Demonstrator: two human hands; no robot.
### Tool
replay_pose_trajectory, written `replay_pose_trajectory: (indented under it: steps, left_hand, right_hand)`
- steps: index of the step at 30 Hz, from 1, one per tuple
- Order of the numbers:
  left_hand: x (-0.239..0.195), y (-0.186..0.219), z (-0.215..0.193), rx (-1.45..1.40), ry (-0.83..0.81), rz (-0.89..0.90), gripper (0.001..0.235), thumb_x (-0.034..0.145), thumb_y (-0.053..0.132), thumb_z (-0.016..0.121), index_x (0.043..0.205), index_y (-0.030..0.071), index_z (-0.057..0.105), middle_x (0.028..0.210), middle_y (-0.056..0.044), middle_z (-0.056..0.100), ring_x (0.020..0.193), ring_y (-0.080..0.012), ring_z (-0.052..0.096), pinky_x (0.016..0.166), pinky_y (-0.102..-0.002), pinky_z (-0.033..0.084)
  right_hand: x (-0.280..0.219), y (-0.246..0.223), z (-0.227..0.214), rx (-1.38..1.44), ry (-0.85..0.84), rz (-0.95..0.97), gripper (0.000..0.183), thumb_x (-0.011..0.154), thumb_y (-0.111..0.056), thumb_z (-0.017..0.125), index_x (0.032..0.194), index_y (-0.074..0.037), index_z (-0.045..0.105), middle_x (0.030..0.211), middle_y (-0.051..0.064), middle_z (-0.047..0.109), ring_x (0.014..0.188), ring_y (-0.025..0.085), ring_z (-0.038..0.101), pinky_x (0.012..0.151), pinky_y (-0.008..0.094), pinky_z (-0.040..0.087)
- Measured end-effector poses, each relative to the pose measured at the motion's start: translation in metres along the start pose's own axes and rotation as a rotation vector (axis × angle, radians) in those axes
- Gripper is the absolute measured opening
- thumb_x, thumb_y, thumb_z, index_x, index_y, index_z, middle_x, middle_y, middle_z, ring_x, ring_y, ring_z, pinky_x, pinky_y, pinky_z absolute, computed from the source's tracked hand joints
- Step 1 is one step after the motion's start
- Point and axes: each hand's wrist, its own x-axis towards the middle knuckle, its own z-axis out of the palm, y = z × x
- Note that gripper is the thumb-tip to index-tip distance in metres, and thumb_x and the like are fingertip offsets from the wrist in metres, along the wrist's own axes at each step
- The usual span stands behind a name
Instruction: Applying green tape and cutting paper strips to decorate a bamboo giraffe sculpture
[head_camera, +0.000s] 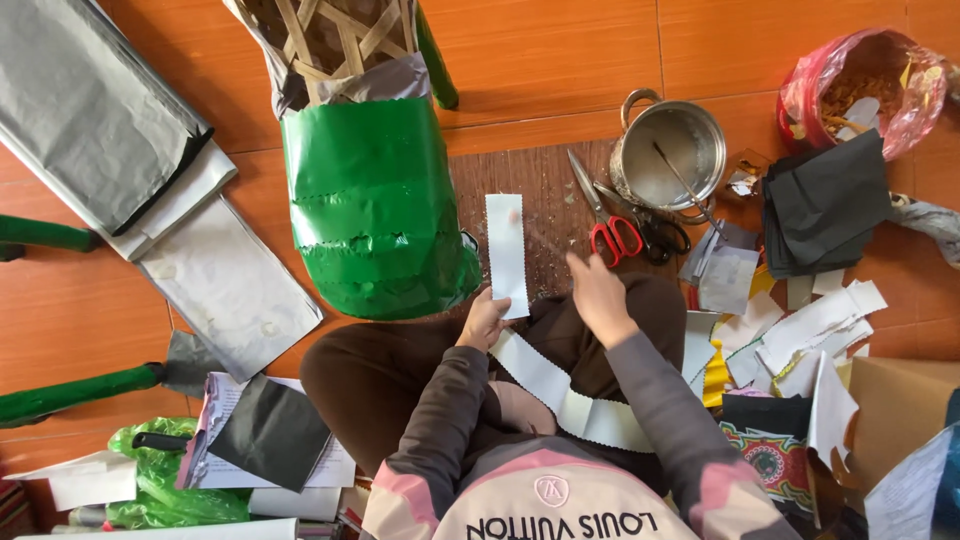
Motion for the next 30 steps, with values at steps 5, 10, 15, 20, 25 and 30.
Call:
replay_pose_trajectory:
  steps: [5,10,15,20,25,30]
  left_hand:
    - [-0.003,0.007,0.004,-0.014,0.03,-0.006,0.05,0.087,-0.002,0.063,0.135,0.002,0.048,0.128,-0.026,0.053,0.111,-0.0437,0.059,0.083,-0.063,0.052]
    - [-0.005,0.008,0.007,-0.004,0.048,0.005,0.05,0.084,-0.003,0.063,0.133,0.003,0.05,0.125,-0.025,0.055,0.109,-0.0446,0.06,0.083,-0.063,0.052]
    - [-0.012,0.014,0.014,-0.065,0.065,0.003,0.048,0.083,-0.005,0.061,0.129,0.0,0.051,0.119,-0.028,0.055,0.106,-0.0468,0.06,0.079,-0.06,0.054]
    - [-0.035,0.028,0.028,-0.044,0.077,-0.019,0.044,0.083,-0.003,0.062,0.126,0.004,0.055,0.119,-0.026,0.058,0.107,-0.0459,0.061,0.081,-0.061,0.053]
    - [-0.007,0.0,0.007,-0.034,0.056,-0.02,0.044,0.083,-0.003,0.063,0.126,0.004,0.055,0.117,-0.026,0.058,0.106,-0.0437,0.06,0.081,-0.064,0.052]
    - [-0.072,0.045,0.05,-0.072,-0.003,-0.02,0.044,0.083,-0.006,0.064,0.126,-0.001,0.054,0.115,-0.027,0.059,0.105,-0.0385,0.06,0.084,-0.062,0.053]
  right_hand:
    - [0.039,0.013,0.033,-0.096,0.36,-0.226,0.021,0.095,-0.019,0.058,0.114,-0.023,0.068,0.089,0.001,0.046,0.088,0.023,0.063,0.062,0.033,0.059]
    - [0.052,0.009,0.04,-0.19,0.542,-0.319,0.016,0.085,-0.016,0.065,0.099,-0.024,0.068,0.084,-0.003,0.042,0.084,0.016,0.056,0.054,0.023,0.052]
    - [0.054,0.008,0.032,-0.05,0.515,-0.257,0.022,0.088,-0.02,0.066,0.11,-0.022,0.065,0.088,-0.001,0.047,0.08,0.02,0.061,0.055,0.029,0.055]
    - [0.006,0.018,0.003,-0.095,0.049,-0.033,0.023,0.096,-0.03,0.048,0.104,-0.027,0.07,0.08,0.001,0.058,0.07,0.028,0.068,0.06,0.038,0.058]
    - [0.037,0.03,0.036,-0.002,0.108,-0.028,0.03,0.091,-0.013,0.048,0.117,-0.015,0.061,0.087,0.012,0.064,0.078,0.04,0.07,0.07,0.05,0.057]
    - [0.006,0.033,-0.078,0.205,0.374,0.048,0.024,0.095,-0.009,0.043,0.114,-0.016,0.057,0.078,0.018,0.065,0.084,0.04,0.068,0.074,0.049,0.054]
